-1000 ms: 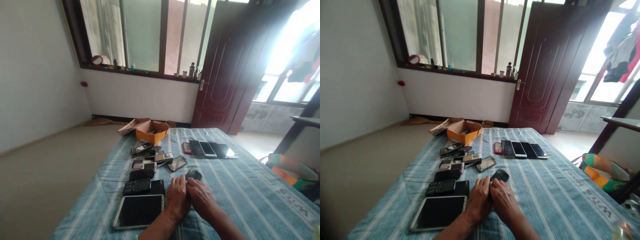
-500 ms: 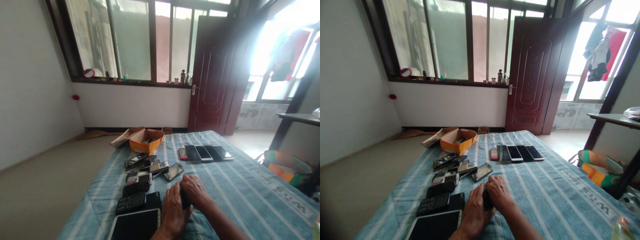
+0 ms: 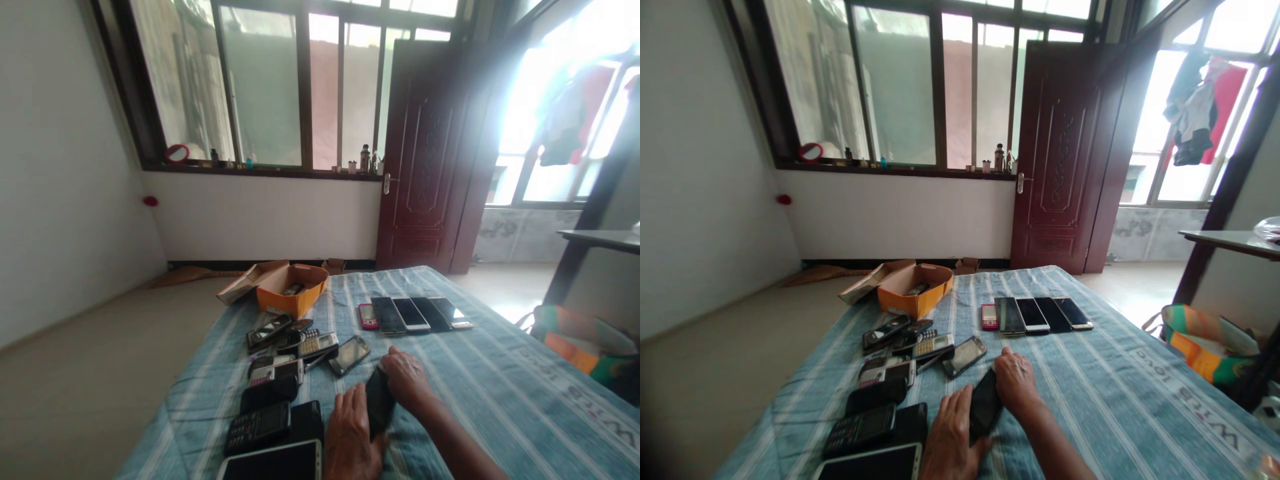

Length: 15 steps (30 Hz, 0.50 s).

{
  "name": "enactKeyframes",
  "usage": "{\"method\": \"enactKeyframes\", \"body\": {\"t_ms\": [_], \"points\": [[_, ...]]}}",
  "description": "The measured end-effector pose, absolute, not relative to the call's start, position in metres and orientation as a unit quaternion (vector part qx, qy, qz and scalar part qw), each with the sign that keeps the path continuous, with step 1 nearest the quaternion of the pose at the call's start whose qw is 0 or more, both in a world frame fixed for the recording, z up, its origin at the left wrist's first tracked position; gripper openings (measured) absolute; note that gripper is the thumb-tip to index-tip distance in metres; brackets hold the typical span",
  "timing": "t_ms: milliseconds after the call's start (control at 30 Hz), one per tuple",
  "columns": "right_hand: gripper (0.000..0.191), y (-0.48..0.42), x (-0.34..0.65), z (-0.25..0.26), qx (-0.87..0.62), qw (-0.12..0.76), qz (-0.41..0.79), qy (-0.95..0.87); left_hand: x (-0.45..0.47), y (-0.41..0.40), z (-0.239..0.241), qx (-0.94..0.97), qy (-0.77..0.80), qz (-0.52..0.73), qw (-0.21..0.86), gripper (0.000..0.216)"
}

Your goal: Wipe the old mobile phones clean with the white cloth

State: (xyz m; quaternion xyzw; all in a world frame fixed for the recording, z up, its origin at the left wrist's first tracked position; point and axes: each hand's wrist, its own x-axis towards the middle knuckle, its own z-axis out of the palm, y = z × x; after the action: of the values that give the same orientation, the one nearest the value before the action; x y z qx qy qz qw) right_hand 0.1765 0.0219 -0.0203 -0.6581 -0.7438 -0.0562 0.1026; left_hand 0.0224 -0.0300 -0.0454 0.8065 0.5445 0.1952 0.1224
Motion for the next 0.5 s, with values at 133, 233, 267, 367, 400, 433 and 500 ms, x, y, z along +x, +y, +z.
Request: {"method": "enactKeyframes", "body": {"t_ms": [133, 233, 267, 367, 400, 433, 500], "points": [[0.031, 0.017, 0.174, -0.022, -0.651, 0.105, -0.057, -0.749, 0.019, -0.025, -0.054, 0.809, 0.538, 0.203, 0.123, 0.073], [0.029, 0.008, 0.165, -0.023, -0.629, 0.109, -0.056, -0.768, 0.018, -0.022, -0.058, 0.809, 0.537, 0.201, 0.130, 0.077], [0.027, 0.005, 0.161, -0.023, -0.617, 0.111, -0.054, -0.777, 0.019, -0.022, -0.060, 0.807, 0.539, 0.203, 0.131, 0.078], [0.022, -0.006, 0.149, -0.023, -0.558, 0.124, -0.042, -0.819, 0.019, -0.019, -0.066, 0.801, 0.538, 0.230, 0.129, 0.077], [0.020, -0.008, 0.146, -0.023, -0.538, 0.130, -0.039, -0.832, 0.018, -0.018, -0.069, 0.800, 0.532, 0.245, 0.126, 0.076], [0.018, -0.010, 0.143, -0.023, -0.520, 0.137, -0.036, -0.842, 0.018, -0.017, -0.073, 0.800, 0.526, 0.260, 0.124, 0.074], [0.014, -0.012, 0.140, -0.022, -0.500, 0.143, -0.034, -0.854, 0.016, -0.014, -0.079, 0.799, 0.517, 0.283, 0.122, 0.072]]}}
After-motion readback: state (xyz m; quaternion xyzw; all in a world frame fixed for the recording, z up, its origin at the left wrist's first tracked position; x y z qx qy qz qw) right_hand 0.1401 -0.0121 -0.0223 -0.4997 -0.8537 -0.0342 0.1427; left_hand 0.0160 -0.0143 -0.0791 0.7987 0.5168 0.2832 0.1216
